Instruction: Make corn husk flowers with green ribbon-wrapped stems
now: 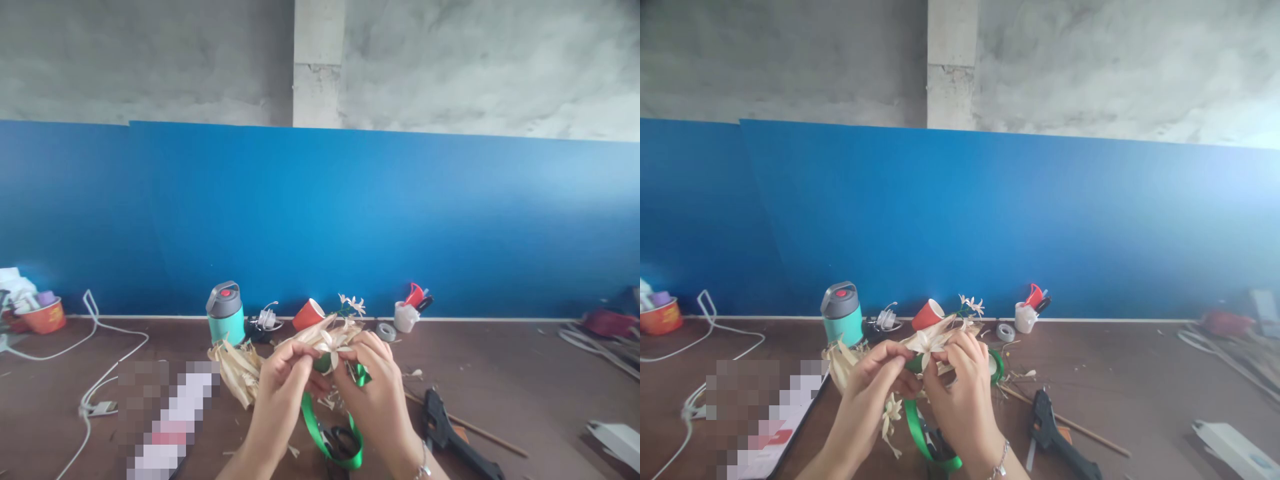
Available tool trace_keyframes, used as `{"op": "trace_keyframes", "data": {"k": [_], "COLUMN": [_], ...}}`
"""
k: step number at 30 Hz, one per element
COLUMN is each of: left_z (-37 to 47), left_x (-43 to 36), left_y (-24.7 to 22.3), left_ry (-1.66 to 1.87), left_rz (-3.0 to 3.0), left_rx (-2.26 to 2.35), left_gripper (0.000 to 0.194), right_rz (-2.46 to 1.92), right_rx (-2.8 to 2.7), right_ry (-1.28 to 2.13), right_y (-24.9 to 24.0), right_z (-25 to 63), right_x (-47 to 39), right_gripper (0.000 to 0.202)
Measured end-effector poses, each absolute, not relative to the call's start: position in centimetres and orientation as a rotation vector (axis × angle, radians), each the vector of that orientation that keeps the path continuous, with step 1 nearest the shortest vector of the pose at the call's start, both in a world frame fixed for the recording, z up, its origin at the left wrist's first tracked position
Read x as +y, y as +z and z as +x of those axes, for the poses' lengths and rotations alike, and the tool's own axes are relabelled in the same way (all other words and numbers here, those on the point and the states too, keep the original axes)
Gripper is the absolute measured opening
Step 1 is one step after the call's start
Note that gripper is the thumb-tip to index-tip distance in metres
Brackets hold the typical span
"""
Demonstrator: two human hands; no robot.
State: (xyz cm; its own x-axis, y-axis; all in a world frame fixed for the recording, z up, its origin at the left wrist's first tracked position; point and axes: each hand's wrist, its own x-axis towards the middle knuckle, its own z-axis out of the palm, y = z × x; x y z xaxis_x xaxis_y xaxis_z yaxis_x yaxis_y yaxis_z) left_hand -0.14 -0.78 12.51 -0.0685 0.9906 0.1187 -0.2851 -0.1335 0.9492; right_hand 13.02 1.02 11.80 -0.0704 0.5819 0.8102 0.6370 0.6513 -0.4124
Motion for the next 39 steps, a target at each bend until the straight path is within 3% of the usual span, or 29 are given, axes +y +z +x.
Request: {"op": "trace_keyframes", "data": {"k": [25,29,39], "left_z": [0.2,0.2,0.4], "left_x": [-0.4,-0.4,-1.0], "left_y": [11.3,11.5,12.3], "left_ry": [1.547,1.550,1.499], "left_rz": [0.835,0.924,1.035], "left_rx": [0.913,0.930,0.937], "left_gripper": [0.021,0.028,0.026], "right_rz": [-0.999,-0.994,-1.006], "right_rx": [-1.734,-1.731,-1.700], "right_ry": [-0.036,-0.044,-0.112], "right_y": [11.8,11.9,12.4], "right_z": [13.2,13.3,13.7], "right_x": [1.3,1.2,1.3], "right_gripper": [0.017,0.017,0.020]}}
